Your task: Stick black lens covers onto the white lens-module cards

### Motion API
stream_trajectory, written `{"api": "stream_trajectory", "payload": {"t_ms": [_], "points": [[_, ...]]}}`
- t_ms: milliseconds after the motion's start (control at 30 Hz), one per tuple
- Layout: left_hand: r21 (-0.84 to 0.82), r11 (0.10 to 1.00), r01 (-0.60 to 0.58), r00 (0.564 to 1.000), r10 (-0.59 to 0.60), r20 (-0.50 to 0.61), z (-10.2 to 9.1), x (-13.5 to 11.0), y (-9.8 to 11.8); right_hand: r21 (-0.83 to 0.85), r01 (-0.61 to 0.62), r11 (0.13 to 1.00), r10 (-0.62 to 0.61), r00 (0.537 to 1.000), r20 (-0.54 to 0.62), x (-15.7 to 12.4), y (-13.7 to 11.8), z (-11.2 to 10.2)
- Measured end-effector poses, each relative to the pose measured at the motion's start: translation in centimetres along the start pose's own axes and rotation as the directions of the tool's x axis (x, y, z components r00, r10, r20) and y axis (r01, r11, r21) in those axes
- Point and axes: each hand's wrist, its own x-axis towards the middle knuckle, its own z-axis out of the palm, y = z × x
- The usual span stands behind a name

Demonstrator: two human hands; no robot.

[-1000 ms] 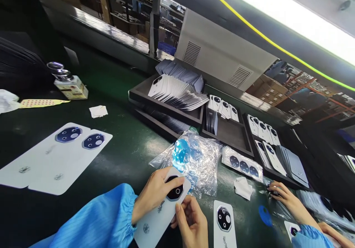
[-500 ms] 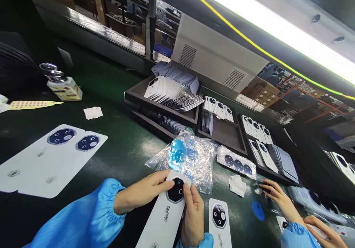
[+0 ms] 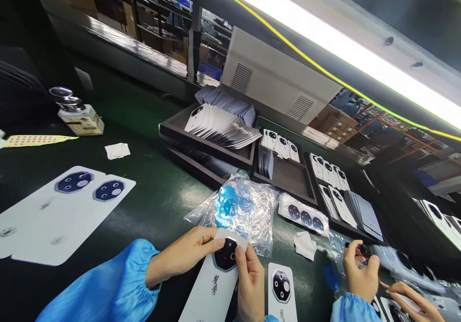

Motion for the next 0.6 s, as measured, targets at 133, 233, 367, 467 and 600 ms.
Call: {"api": "stream_trajectory", "payload": {"t_ms": [133,233,367,467,600], "points": [[-0.032,0.999,-0.022,0.983,0.015,-0.183,1.1,0.3,-0.8,-0.038,-0.005,0.999,0.007,0.999,0.051,-1.9,2.2,6.6],[-0.249,0.968,-0.032,0.967,-0.033,-0.254,2.2,0.3,-1.3,-0.061,-0.025,0.998,0.026,0.999,0.021,-2.4,2.7,8.6],[-0.363,0.925,-0.109,0.938,-0.025,-0.345,3.1,1.1,-0.3,-0.038,-0.019,0.999,0.022,0.997,0.073,-3.9,2.2,8.0],[-0.315,0.926,-0.209,0.898,0.054,-0.437,4.0,2.2,0.5,-0.076,-0.009,0.997,0.015,0.996,0.084,-5.4,1.1,4.6],[0.092,0.932,-0.352,0.912,0.363,-0.193,6.8,3.3,-1.0,-0.238,-0.046,0.970,-0.003,0.979,-0.204,-3.8,-2.2,-2.4]]}}
